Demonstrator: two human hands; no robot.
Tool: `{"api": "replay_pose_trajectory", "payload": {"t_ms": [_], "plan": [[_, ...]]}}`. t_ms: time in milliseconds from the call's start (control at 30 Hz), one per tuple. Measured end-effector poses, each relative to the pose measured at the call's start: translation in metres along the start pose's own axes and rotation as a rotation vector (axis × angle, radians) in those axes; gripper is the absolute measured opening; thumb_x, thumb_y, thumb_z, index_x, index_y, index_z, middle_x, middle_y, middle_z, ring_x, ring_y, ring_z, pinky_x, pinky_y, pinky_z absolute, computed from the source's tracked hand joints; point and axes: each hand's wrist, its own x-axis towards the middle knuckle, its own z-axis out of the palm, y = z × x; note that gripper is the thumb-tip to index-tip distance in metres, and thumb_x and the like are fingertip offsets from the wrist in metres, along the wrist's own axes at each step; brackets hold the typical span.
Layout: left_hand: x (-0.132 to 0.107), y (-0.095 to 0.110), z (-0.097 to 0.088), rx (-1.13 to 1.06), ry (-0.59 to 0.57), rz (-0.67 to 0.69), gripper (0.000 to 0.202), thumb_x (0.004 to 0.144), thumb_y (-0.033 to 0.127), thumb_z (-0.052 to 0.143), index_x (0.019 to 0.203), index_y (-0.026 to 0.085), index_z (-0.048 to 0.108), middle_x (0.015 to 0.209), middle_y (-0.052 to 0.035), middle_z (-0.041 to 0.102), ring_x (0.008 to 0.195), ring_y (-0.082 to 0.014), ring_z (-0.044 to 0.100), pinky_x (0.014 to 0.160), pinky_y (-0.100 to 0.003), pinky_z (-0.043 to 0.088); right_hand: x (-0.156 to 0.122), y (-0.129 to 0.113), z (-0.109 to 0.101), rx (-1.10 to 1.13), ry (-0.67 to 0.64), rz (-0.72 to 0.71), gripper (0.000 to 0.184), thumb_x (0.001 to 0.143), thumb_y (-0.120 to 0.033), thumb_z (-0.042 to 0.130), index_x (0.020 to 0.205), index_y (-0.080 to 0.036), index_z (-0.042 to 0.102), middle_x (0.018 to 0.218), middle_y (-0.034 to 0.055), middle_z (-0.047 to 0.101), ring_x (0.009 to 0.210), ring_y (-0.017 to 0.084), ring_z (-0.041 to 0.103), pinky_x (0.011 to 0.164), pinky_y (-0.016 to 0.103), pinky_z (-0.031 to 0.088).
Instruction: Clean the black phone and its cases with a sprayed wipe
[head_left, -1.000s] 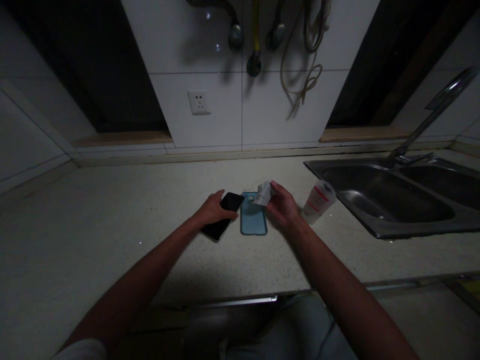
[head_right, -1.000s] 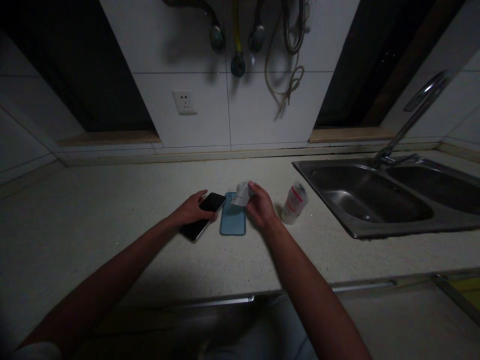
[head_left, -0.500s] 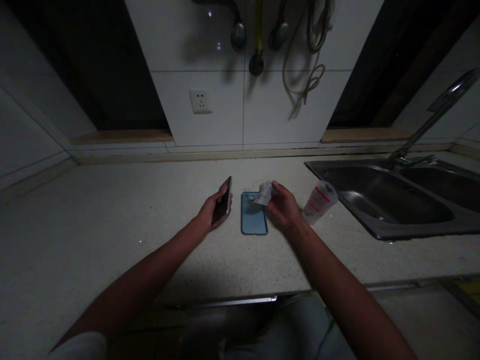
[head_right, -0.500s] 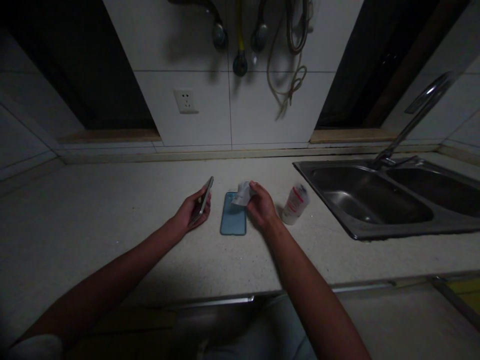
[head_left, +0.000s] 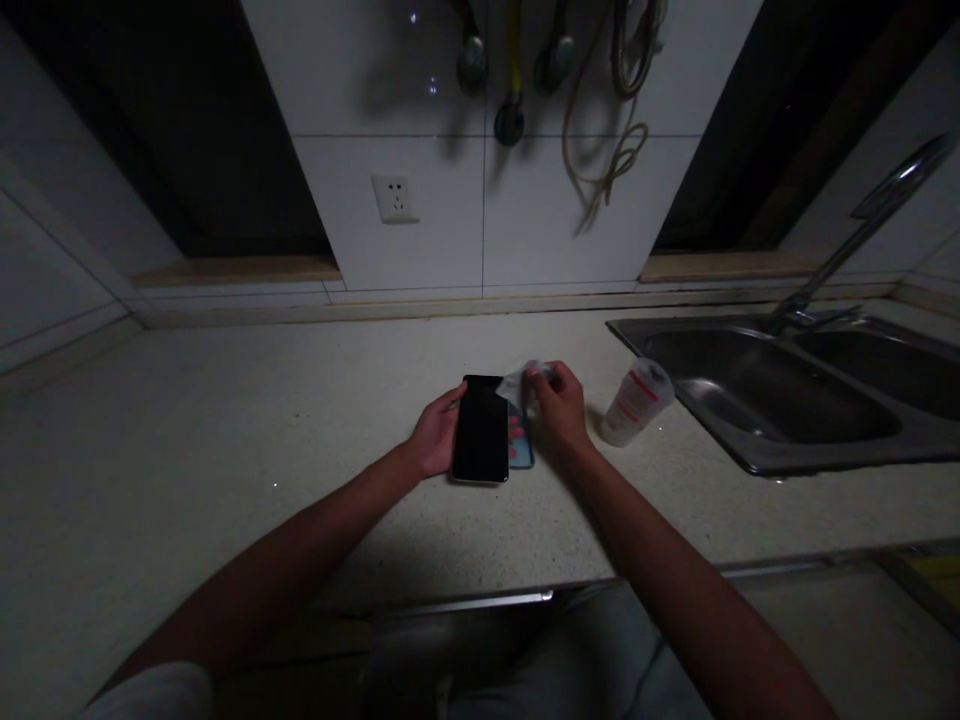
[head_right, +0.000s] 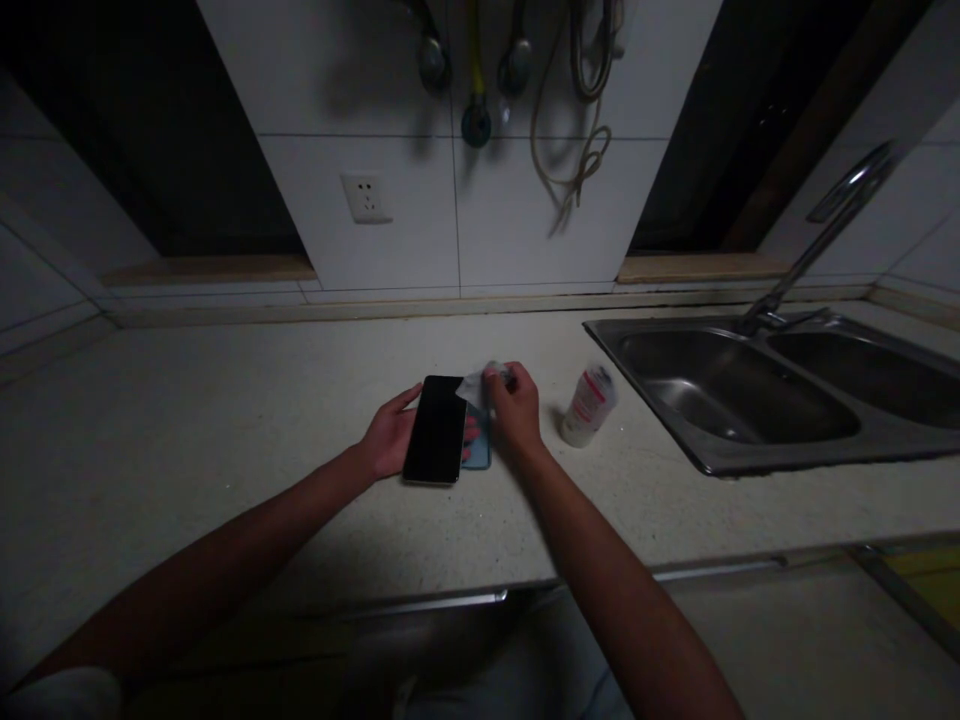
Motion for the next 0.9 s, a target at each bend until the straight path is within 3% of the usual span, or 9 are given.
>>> {"api": "replay_pose_trajectory", "payload": {"t_ms": [133, 267, 367, 500, 633, 900], "plan": [[0.003, -0.004, -0.002, 0.045, -0.072, -0.012, 0.061, 0.094, 0.059, 0.048, 0.125, 0.008, 0.061, 0.112, -0.0207, 0.074, 0.111, -0.0351, 0.069, 0.105, -0.055, 0.041, -0.013, -0.001, 0.003, -0.237, -0.142, -0.184, 0.009, 0.083, -0.036, 0.075, 0.087, -0.028, 0.074, 0.081, -0.0026, 0.07, 0.078, 0.017, 0.06, 0.078, 0.029, 0.05], [0.007, -0.003, -0.004, 0.023, -0.041, 0.006, 0.06, 0.096, 0.059, 0.045, 0.125, 0.008, 0.061, 0.109, -0.0192, 0.074, 0.106, -0.0325, 0.07, 0.102, -0.05, 0.044, -0.017, 0.004, 0.005, -0.407, -0.416, -0.297, 0.018, 0.082, -0.034, 0.076, 0.099, -0.032, 0.077, 0.107, 0.0029, 0.078, 0.111, 0.028, 0.067, 0.104, 0.047, 0.045], [0.009, -0.002, -0.004, -0.007, -0.023, 0.008, 0.064, 0.096, 0.063, 0.043, 0.124, 0.009, 0.062, 0.106, -0.0185, 0.074, 0.102, -0.0322, 0.07, 0.099, -0.048, 0.046, -0.018, 0.006, 0.005, -0.491, -0.585, -0.404, 0.022, 0.085, -0.029, 0.071, 0.105, -0.034, 0.076, 0.115, 0.0033, 0.077, 0.122, 0.029, 0.064, 0.111, 0.055, 0.041], [0.008, -0.001, 0.0, -0.015, 0.019, 0.007, 0.064, 0.096, 0.063, 0.042, 0.122, 0.009, 0.062, 0.099, -0.0169, 0.073, 0.096, -0.0312, 0.071, 0.095, -0.047, 0.049, -0.023, 0.005, 0.007, -0.537, -0.701, -0.491, 0.026, 0.087, -0.025, 0.067, 0.11, -0.033, 0.075, 0.122, 0.0045, 0.075, 0.124, 0.028, 0.064, 0.114, 0.058, 0.038], [0.006, -0.001, 0.004, -0.005, 0.055, 0.011, 0.063, 0.097, 0.063, 0.041, 0.122, 0.009, 0.061, 0.097, -0.0161, 0.073, 0.093, -0.0303, 0.071, 0.094, -0.047, 0.049, -0.026, 0.004, 0.009, -0.598, -0.724, -0.552, 0.026, 0.089, -0.027, 0.064, 0.113, -0.031, 0.074, 0.122, 0.0063, 0.075, 0.122, 0.028, 0.065, 0.111, 0.056, 0.041], [0.008, -0.002, 0.004, -0.001, 0.018, 0.014, 0.06, 0.098, 0.06, 0.042, 0.124, 0.01, 0.062, 0.103, -0.0172, 0.073, 0.097, -0.0306, 0.07, 0.096, -0.047, 0.048, -0.015, 0.01, 0.002, -0.672, -0.554, -0.491, 0.018, 0.092, -0.027, 0.061, 0.105, -0.029, 0.073, 0.123, 0.0088, 0.074, 0.119, 0.03, 0.064, 0.103, 0.053, 0.046]]}}
